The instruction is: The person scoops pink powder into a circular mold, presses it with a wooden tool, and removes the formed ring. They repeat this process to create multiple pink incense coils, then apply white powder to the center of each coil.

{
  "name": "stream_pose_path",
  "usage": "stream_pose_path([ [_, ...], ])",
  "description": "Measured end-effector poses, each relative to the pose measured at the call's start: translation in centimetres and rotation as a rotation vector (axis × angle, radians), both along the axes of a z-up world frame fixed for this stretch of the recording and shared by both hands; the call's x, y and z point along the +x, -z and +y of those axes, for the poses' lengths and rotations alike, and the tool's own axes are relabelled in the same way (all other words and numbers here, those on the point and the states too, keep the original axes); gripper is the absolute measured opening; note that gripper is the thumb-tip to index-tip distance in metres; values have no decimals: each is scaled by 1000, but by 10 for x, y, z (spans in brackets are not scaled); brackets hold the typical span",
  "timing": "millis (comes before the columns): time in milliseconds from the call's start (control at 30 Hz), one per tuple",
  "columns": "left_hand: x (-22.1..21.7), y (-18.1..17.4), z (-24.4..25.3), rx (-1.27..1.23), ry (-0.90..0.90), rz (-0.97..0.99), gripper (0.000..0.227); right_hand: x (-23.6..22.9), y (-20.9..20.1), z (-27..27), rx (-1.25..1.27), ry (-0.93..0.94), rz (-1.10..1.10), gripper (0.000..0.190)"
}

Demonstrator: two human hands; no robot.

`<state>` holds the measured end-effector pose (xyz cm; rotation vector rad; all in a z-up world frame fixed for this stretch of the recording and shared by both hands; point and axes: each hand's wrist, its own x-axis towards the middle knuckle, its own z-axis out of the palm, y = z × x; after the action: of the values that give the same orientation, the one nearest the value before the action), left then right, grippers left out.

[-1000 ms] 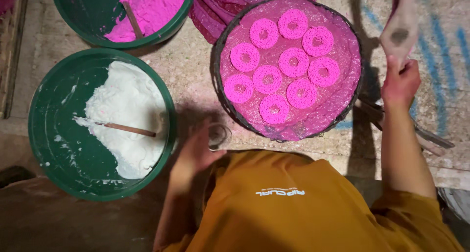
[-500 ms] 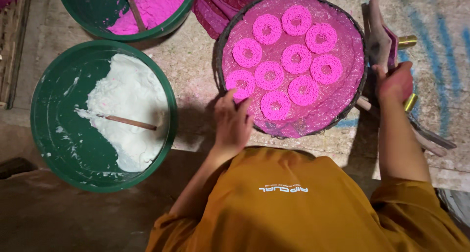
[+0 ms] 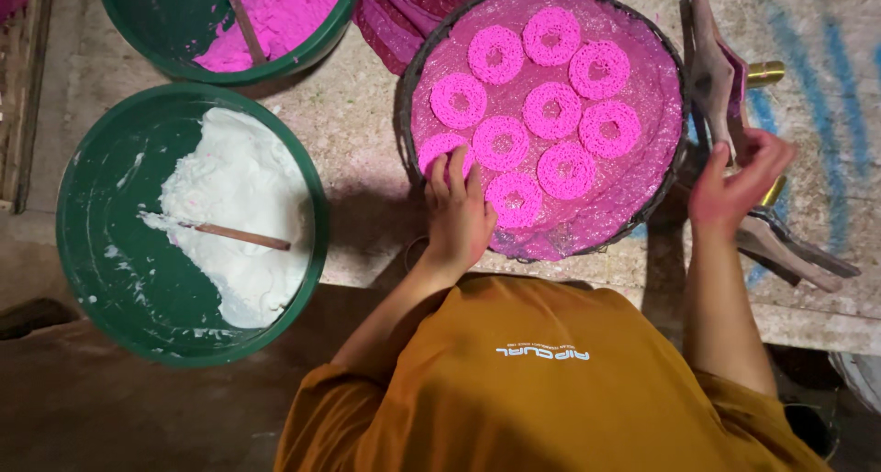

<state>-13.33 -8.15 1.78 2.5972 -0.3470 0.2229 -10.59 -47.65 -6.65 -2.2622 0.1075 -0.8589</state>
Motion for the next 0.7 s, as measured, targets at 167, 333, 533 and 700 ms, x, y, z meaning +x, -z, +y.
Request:
stream_pose_path([
  [167, 5, 3, -1, -13, -2, -44, 59, -10, -16, 13, 11, 44, 12, 24],
  [333, 7, 4, 1, -7, -18, -104, 59, -15, -25, 17, 125, -22, -32, 23],
  [533, 11, 1, -2, 15, 5, -119, 60, -19, -16, 9, 217, -54, -77, 22],
  [700, 13, 4, -2, 19, 21, -122, 60, -46, -28, -38, 21, 101, 130, 36],
])
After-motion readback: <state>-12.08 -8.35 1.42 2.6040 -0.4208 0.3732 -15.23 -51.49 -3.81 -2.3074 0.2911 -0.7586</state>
